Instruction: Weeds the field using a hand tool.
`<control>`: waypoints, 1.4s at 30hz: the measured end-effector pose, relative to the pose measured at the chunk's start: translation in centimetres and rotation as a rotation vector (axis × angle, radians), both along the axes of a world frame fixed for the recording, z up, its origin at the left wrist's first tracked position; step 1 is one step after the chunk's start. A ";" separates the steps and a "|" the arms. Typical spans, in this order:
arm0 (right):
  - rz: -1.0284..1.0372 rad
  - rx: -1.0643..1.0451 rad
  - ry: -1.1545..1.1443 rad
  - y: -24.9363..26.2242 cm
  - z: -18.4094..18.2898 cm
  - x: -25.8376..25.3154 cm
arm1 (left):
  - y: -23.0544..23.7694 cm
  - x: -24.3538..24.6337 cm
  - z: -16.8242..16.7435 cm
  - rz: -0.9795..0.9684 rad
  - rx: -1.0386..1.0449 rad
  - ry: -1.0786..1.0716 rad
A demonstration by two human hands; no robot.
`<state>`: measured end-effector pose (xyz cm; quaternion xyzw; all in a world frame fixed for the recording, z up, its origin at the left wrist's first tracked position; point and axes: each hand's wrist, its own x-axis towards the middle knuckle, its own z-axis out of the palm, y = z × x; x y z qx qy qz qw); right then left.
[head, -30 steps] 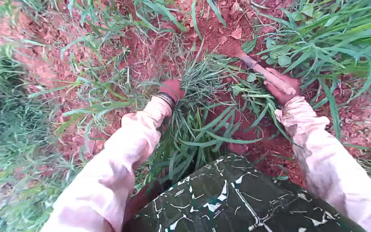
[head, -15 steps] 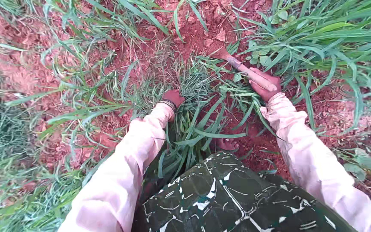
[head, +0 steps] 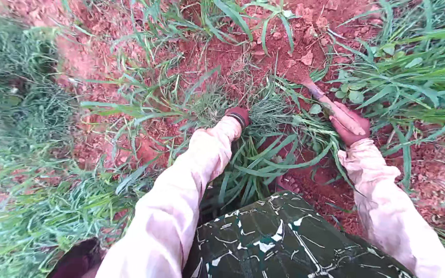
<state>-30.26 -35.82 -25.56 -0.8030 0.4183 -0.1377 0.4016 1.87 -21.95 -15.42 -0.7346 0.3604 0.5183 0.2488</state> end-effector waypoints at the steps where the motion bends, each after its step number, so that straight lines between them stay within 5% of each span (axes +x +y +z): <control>1: 0.010 -0.011 -0.017 0.0 -0.2 -0.1 | 0.4 0.1 0.1 0.091 -0.023 0.002; 5: 0.054 -0.046 -0.013 -0.2 -0.4 -0.1 | 2.3 -0.3 -1.4 0.335 -0.145 -0.059; 11: 0.038 -0.025 -0.026 0.0 0.3 0.0 | 4.6 -1.4 -0.1 0.316 -0.206 0.056; 16: 0.074 -0.021 0.088 -0.1 0.9 0.0 | 4.6 -2.9 5.6 -0.023 -0.308 0.317; 21: 0.059 -0.007 0.152 -0.2 1.3 0.7 | 0.5 3.4 8.4 -0.257 -0.310 0.061; 24: 0.067 0.006 0.136 -0.1 1.2 0.6 | -2.3 9.3 14.2 -0.415 -0.395 -0.208; 27: 0.059 -0.009 0.136 0.2 1.8 0.8 | -4.2 15.1 23.2 -0.346 -0.420 -0.527; 31: 0.230 0.004 0.578 -2.6 9.0 3.6 | -1.1 20.1 30.4 -0.115 -0.370 -0.720; 34: 0.449 -0.020 0.855 -5.9 17.9 7.9 | 3.9 21.6 29.2 0.082 -0.402 -0.680; 37: 0.568 -0.044 0.984 -7.1 24.9 13.7 | 8.6 22.1 23.4 0.446 -0.501 -0.578; 42: 0.442 0.083 0.880 -3.6 26.7 22.5 | 10.7 22.8 10.5 0.750 -0.455 -0.417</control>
